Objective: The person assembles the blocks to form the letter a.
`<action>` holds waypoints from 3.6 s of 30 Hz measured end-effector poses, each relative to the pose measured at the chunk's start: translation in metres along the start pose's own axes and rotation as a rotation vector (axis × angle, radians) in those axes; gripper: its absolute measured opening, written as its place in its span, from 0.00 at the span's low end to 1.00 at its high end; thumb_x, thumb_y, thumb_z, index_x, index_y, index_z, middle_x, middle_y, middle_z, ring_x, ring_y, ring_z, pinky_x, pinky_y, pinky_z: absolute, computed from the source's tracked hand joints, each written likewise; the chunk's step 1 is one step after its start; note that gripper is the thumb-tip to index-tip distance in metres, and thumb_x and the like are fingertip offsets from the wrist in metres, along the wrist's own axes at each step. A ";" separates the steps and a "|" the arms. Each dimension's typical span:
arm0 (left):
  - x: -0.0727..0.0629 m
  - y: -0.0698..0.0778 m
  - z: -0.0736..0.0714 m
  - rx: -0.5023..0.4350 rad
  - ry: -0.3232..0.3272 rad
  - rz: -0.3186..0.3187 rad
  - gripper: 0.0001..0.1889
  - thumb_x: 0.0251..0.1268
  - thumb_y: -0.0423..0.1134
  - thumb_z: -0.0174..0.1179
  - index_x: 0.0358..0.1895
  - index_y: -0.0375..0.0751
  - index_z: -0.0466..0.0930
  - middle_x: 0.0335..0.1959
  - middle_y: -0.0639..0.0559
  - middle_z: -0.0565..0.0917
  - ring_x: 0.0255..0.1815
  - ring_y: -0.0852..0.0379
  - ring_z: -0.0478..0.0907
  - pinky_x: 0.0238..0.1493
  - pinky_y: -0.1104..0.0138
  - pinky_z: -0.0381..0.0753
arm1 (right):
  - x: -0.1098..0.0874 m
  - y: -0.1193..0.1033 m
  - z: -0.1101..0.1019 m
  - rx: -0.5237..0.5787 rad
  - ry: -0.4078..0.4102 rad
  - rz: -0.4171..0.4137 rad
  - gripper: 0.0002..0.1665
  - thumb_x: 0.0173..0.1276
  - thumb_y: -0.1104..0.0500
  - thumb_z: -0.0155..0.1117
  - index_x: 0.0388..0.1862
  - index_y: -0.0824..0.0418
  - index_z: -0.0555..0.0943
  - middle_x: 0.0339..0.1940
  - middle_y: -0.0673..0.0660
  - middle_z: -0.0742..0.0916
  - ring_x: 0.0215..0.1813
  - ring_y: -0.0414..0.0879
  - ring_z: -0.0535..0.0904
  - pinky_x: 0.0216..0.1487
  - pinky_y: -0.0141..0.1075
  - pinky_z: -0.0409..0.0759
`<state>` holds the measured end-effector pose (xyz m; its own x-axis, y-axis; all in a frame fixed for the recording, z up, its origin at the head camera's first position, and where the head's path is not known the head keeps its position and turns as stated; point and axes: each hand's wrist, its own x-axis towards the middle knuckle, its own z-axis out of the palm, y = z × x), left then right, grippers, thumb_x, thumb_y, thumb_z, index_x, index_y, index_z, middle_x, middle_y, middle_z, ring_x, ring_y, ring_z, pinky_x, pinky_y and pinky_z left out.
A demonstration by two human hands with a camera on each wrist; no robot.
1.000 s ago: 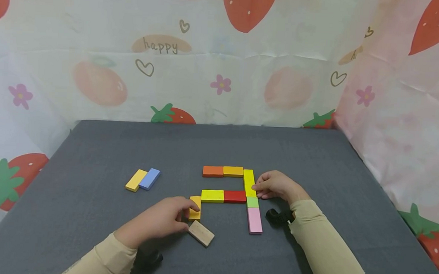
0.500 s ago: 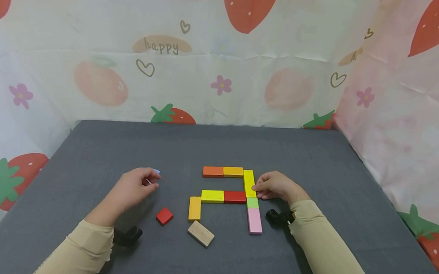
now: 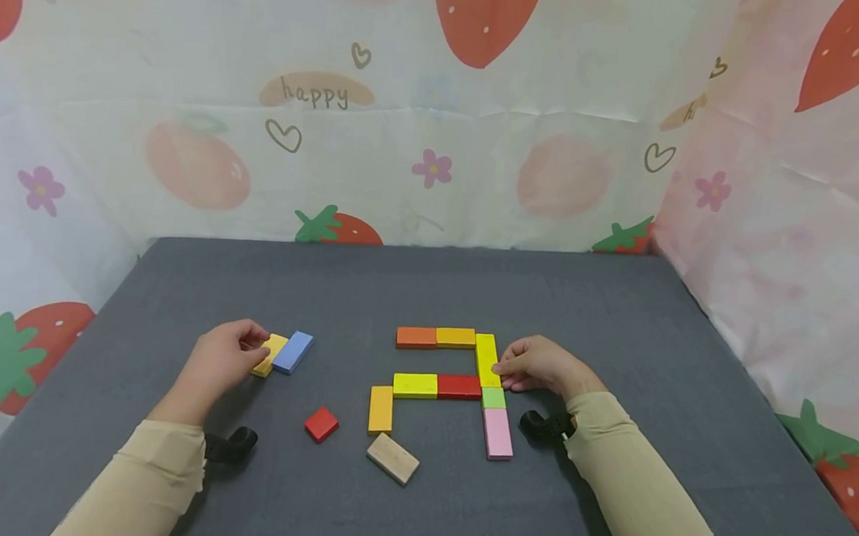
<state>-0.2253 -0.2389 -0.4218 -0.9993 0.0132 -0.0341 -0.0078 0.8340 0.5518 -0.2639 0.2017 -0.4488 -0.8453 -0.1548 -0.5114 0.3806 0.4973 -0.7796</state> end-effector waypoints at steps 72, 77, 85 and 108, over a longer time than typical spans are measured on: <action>0.004 0.034 0.028 0.131 -0.123 0.124 0.12 0.53 0.34 0.63 0.42 0.37 0.77 0.37 0.44 0.79 0.37 0.50 0.74 0.39 0.55 0.74 | 0.001 -0.001 0.000 0.004 -0.008 0.011 0.11 0.54 0.56 0.69 0.30 0.63 0.80 0.23 0.55 0.83 0.23 0.41 0.78 0.29 0.32 0.78; 0.003 0.035 0.029 0.124 -0.129 0.119 0.10 0.55 0.35 0.61 0.40 0.38 0.78 0.35 0.45 0.80 0.35 0.52 0.75 0.37 0.58 0.75 | 0.001 -0.001 0.000 0.001 -0.001 0.014 0.11 0.54 0.56 0.69 0.30 0.63 0.80 0.23 0.55 0.83 0.23 0.41 0.79 0.29 0.32 0.78; 0.000 0.039 0.029 0.067 -0.152 0.127 0.06 0.52 0.34 0.59 0.34 0.39 0.77 0.28 0.50 0.78 0.26 0.57 0.72 0.27 0.66 0.71 | 0.002 0.000 0.000 -0.010 0.007 0.009 0.12 0.54 0.56 0.69 0.29 0.63 0.80 0.23 0.55 0.83 0.23 0.41 0.79 0.29 0.32 0.78; -0.010 0.084 0.042 -0.072 -0.209 0.149 0.06 0.51 0.34 0.61 0.33 0.42 0.76 0.28 0.51 0.76 0.29 0.55 0.71 0.28 0.67 0.73 | -0.001 -0.002 0.000 0.000 -0.002 0.004 0.12 0.54 0.56 0.69 0.30 0.63 0.80 0.23 0.55 0.83 0.22 0.42 0.78 0.28 0.31 0.78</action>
<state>-0.2141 -0.1463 -0.4101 -0.9608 0.2524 -0.1150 0.1285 0.7728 0.6216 -0.2638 0.2006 -0.4474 -0.8431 -0.1548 -0.5149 0.3835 0.4981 -0.7777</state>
